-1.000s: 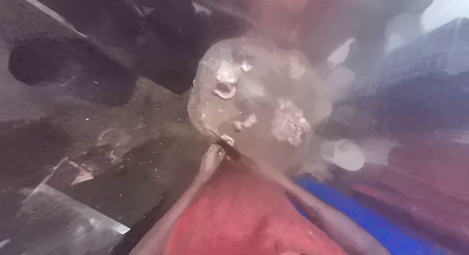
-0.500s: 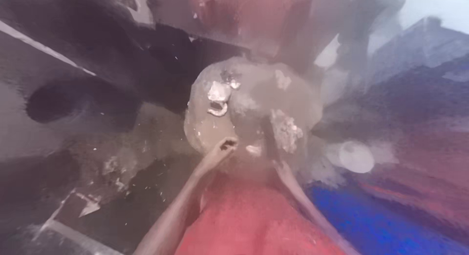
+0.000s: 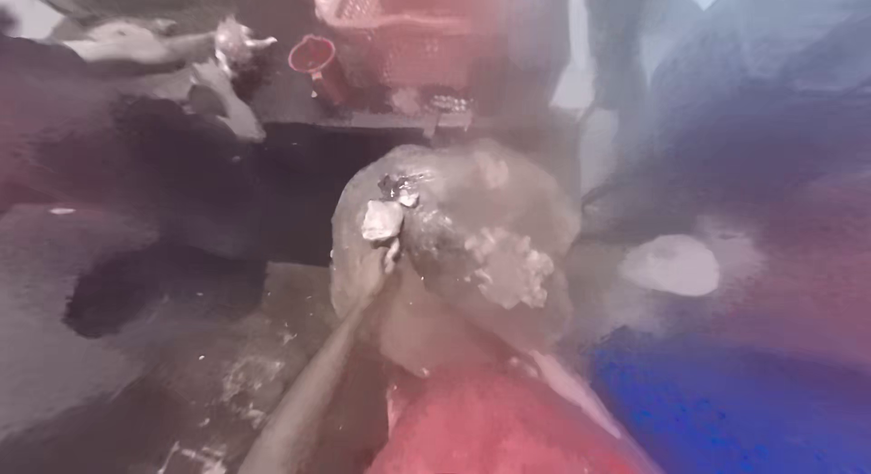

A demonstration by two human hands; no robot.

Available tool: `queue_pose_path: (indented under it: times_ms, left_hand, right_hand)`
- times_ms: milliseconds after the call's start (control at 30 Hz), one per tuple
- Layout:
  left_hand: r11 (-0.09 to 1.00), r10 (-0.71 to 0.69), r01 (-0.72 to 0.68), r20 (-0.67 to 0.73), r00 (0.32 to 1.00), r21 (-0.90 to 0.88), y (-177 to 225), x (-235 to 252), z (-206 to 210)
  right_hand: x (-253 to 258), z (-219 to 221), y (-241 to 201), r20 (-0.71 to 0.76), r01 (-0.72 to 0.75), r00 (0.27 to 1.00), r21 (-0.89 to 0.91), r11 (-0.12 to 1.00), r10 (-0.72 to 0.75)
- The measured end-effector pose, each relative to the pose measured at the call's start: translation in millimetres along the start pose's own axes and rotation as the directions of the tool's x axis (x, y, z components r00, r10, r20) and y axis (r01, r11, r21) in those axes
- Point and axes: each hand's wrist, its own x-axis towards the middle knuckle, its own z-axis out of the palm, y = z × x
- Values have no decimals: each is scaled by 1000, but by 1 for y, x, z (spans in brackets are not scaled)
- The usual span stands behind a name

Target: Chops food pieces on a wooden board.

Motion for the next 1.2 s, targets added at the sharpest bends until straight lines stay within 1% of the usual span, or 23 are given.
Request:
queue_pose_path:
  times_ms: [33, 67, 133, 167, 233, 300, 333, 400, 467, 500, 567, 600, 700, 733, 767, 800, 833, 900, 967, 1067, 1133, 1167, 1200]
  left_hand:
    - [999, -39, 39, 17, 999, -1, 5, -5, -14]
    - [997, -79, 80, 28, 996, -1, 7, -7, -28]
    - [986, -145, 152, 92, 985, -69, 14, -16, -67]
    - [984, -126, 134, 76, 989, -113, 17, -23, -87]
    - [975, -21, 22, 10, 1000, -219, 22, -39, -120]
    - [939, 74, -83, -39, 996, -334, 25, -54, -136]
    - [912, 110, -114, -32, 993, -394, 29, -61, -140]
    - [835, 194, -175, -19, 981, -521, 42, -73, -138]
    - [744, 278, -216, -1, 961, -632, 52, -87, -124]
    - [728, 288, -208, 16, 958, -653, 55, -95, -114]
    - [777, 247, -157, 66, 967, -610, 58, -109, -88]
    - [810, 215, -116, 106, 971, -575, 59, -113, -74]
    - [895, 109, 17, 255, 961, -446, 59, -118, -33]
    - [910, 93, 26, 267, 959, -414, 58, -119, -24]
    - [921, 100, 1, 239, 966, -389, 56, -121, -17]
    - [929, 125, -45, 196, 973, -368, 53, -123, -12]
    - [929, 157, -93, 154, 975, -359, 52, -126, -9]
    - [919, 220, -174, 96, 971, -353, 50, -133, -10]
    - [905, 283, -245, 63, 957, -347, 50, -135, -12]
    - [901, 328, -297, 50, 943, -316, 49, -138, -12]
    - [898, 363, -344, 22, 931, -276, 45, -138, -9]
    - [889, 385, -373, -5, 923, -264, 42, -138, -5]
    - [882, 400, -392, -25, 916, -262, 41, -140, -2]
  right_hand:
    - [49, 21, 39, -161, 178, 973, 53, 983, -168]
    - [84, 35, 64, -236, 277, 940, 105, 955, -247]
    - [111, 41, 80, -260, 298, 934, 183, 937, -246]
    - [113, 40, 79, -283, 282, 933, 185, 941, -223]
    - [109, 33, 73, -367, 249, 914, 177, 952, -171]
    - [110, 31, 71, -464, 258, 873, 182, 949, -148]
    - [111, 30, 71, -501, 274, 854, 203, 940, -141]
    - [111, 31, 69, -568, 332, 812, 259, 907, -135]
    - [107, 36, 66, -588, 369, 796, 288, 884, -141]
    - [105, 40, 67, -577, 359, 805, 286, 888, -140]
    - [105, 50, 69, -573, 336, 809, 276, 900, -127]
    - [107, 53, 70, -589, 341, 798, 264, 902, -129]
    - [103, 54, 62, -584, 318, 805, 283, 905, -101]
    - [97, 51, 53, -595, 327, 797, 283, 902, -102]
    - [91, 48, 43, -621, 351, 775, 273, 896, -115]
    - [85, 46, 34, -658, 393, 740, 253, 884, -141]
    - [79, 43, 25, -703, 453, 688, 223, 863, -179]
    - [65, 32, 3, -780, 584, 565, 148, 799, -269]
    - [39, 17, -22, -805, 640, 486, 63, 766, -340]
    - [3, 10, -55, -858, 742, 263, -113, 661, -442]
    - [-1, 13, -71, -849, 796, 161, -190, 575, -503]
    - [10, 17, -73, -830, 797, 133, -235, 556, -541]
    - [25, 22, -71, -802, 746, 173, -273, 608, -572]
